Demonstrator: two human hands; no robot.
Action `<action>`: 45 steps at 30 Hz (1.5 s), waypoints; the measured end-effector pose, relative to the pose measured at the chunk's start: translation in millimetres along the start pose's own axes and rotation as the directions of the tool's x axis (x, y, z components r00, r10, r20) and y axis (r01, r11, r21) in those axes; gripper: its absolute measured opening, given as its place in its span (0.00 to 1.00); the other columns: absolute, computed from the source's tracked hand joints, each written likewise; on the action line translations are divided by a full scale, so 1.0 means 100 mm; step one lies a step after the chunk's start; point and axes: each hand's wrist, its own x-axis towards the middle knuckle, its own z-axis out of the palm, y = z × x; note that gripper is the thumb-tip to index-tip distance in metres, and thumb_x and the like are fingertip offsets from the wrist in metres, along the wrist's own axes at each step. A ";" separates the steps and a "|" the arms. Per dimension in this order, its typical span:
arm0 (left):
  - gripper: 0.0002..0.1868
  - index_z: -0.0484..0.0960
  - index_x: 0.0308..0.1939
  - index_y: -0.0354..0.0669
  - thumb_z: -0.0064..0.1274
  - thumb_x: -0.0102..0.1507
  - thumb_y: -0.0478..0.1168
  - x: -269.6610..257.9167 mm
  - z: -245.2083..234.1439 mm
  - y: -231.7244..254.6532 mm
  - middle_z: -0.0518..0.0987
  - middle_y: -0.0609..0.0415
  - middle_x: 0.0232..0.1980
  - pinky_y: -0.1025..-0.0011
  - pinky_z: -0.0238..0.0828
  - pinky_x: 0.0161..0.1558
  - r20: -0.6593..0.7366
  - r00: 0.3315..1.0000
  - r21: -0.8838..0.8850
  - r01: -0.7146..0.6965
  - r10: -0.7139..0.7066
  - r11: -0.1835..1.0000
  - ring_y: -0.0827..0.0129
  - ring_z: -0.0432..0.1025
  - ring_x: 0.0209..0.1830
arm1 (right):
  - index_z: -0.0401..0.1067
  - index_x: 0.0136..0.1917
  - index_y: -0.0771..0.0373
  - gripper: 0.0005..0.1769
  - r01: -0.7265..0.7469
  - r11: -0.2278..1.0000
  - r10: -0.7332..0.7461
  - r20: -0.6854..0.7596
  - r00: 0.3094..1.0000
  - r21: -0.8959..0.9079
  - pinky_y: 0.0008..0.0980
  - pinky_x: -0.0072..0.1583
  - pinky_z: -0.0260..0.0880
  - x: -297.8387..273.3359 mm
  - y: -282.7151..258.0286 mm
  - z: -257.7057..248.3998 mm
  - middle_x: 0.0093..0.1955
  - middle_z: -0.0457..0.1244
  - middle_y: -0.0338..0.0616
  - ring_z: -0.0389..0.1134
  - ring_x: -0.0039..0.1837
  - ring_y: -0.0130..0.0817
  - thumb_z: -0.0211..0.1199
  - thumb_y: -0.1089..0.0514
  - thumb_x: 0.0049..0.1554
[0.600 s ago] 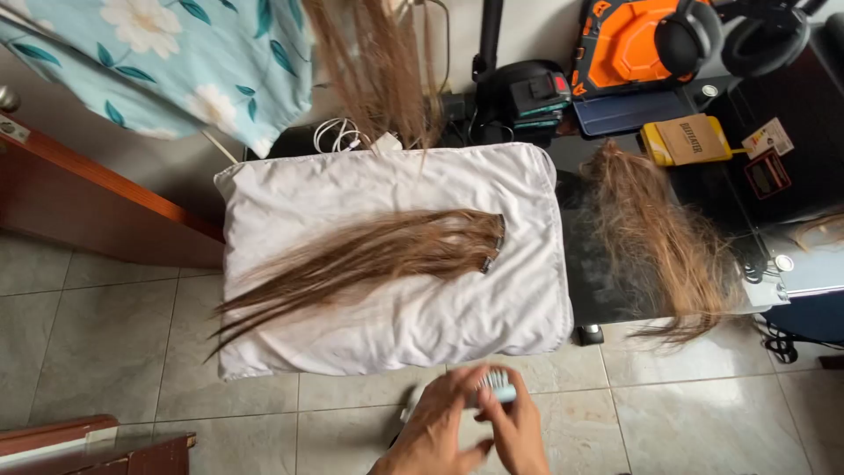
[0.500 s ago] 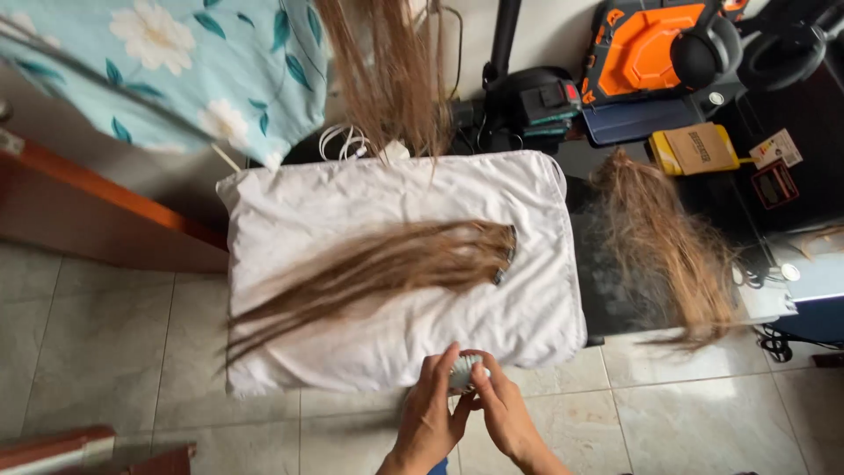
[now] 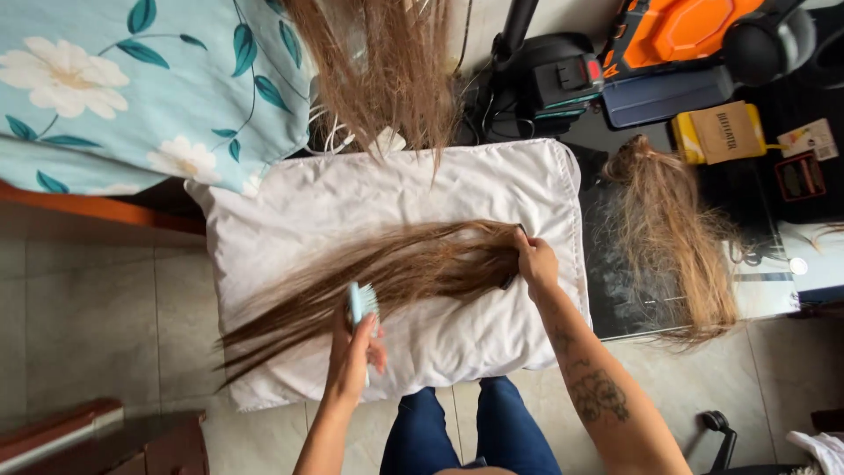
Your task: The person brushes a long brown hair extension laid on a white cloth, repeatedly smoothing it with a small brush and occasionally separating strands by hand. The hair is handled in sections and brushed multiple times to detangle and straighten it.
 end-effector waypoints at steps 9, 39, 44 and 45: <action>0.35 0.62 0.76 0.59 0.48 0.67 0.61 0.47 1.17 0.04 0.74 0.36 0.52 0.43 0.77 0.34 0.222 0.797 0.818 -0.466 0.561 0.338 0.34 0.78 0.38 | 0.64 0.57 0.53 0.21 0.429 0.842 -0.466 -0.038 0.884 -0.328 0.61 0.56 0.69 0.33 0.08 -0.07 0.38 0.70 0.58 0.72 0.50 0.66 0.46 0.35 0.70; 0.31 0.71 0.66 0.52 0.47 0.69 0.68 1.12 0.05 0.54 0.69 0.61 0.31 0.90 0.47 0.14 -0.446 0.894 0.251 0.073 0.049 0.965 0.82 0.62 0.18 | 0.63 0.53 0.50 0.20 0.371 0.784 -0.485 -0.118 0.867 -0.498 0.59 0.50 0.71 0.53 0.35 -0.19 0.32 0.67 0.60 0.74 0.43 0.65 0.47 0.34 0.70; 0.23 0.74 0.63 0.48 0.54 0.68 0.52 1.07 1.14 0.47 0.78 0.44 0.56 0.55 0.71 0.57 0.029 0.802 0.637 -0.475 0.597 0.608 0.49 0.74 0.57 | 0.63 0.55 0.47 0.22 0.419 0.792 -0.488 -0.047 0.872 -0.444 0.59 0.51 0.71 0.65 0.27 -0.25 0.32 0.68 0.54 0.73 0.45 0.62 0.50 0.30 0.67; 0.25 0.83 0.57 0.51 0.67 0.59 0.54 1.15 1.31 0.34 0.84 0.48 0.47 0.58 0.77 0.49 0.417 0.644 0.649 -0.705 0.641 0.286 0.50 0.79 0.50 | 0.62 0.52 0.47 0.26 0.402 0.748 -0.483 -0.018 0.875 -0.528 0.57 0.50 0.72 0.65 0.29 -0.22 0.30 0.67 0.52 0.74 0.43 0.61 0.48 0.25 0.66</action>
